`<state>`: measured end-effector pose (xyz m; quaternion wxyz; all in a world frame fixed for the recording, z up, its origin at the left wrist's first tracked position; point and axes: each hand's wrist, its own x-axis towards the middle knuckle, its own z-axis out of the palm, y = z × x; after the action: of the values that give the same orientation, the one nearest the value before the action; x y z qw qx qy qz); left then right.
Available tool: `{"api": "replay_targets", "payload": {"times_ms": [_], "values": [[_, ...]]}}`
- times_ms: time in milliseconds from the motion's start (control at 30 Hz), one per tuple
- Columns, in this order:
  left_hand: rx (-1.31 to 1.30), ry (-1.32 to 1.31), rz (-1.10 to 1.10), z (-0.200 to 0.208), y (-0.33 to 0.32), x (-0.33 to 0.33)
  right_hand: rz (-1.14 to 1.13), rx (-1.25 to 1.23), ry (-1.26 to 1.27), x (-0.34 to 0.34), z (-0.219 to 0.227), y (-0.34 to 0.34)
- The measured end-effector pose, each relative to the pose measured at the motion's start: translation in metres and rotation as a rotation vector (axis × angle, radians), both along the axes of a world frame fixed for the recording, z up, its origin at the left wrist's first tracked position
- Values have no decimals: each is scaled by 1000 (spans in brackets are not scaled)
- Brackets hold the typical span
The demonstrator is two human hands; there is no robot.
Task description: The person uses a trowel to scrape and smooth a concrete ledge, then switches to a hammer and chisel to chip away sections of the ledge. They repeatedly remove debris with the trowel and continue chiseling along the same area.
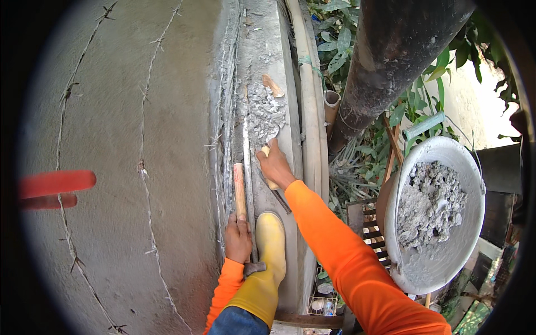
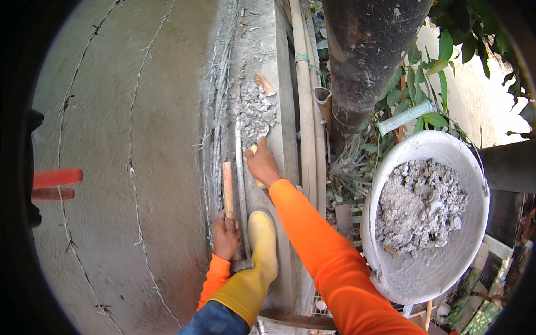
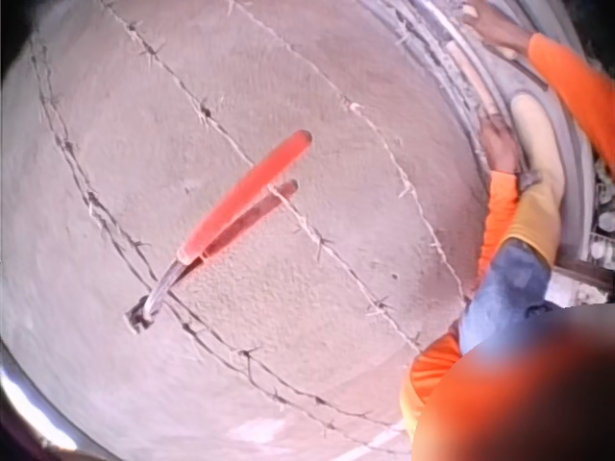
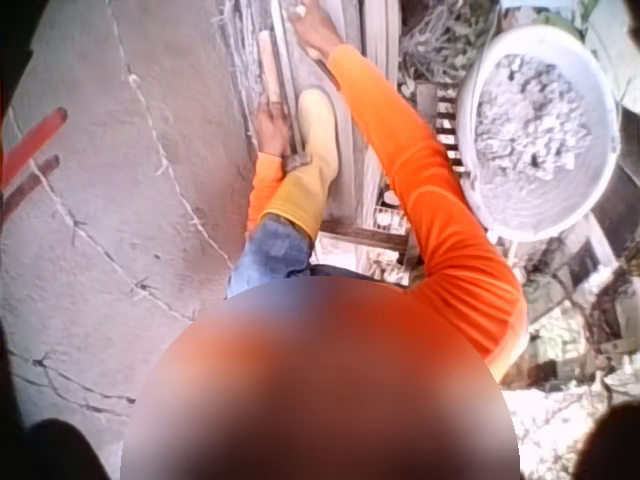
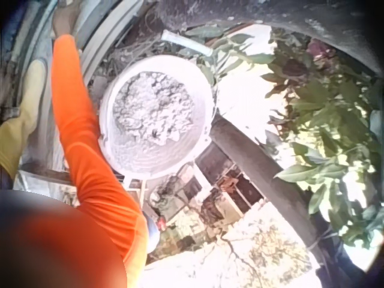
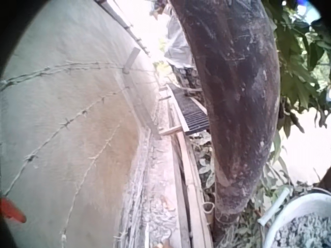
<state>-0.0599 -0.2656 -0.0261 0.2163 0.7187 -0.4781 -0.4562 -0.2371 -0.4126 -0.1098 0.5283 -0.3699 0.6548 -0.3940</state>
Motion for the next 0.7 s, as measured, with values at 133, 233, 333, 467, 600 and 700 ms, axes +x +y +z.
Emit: {"api": "replay_targets", "payload": {"times_ms": [133, 233, 333, 467, 600, 700], "values": [[-19, -38, -2, -6, 1, 3, 24, -9, 31, -4, 18, 11], [-23, -49, -21, -7, 0, 4, 18, 4, 7, -8, 41, 21], [8, -2, 19, -6, 0, 3, -7, -43, -21, -12, 69, 39], [17, 65, 51, -8, 0, 4, -77, -153, -55, -20, 119, 79], [-58, 74, -31, -14, -1, 9, -143, -163, -431, -50, 201, 145], [-95, -18, -87, -21, -3, 12, -184, -182, -671, -90, 266, 213]]}}
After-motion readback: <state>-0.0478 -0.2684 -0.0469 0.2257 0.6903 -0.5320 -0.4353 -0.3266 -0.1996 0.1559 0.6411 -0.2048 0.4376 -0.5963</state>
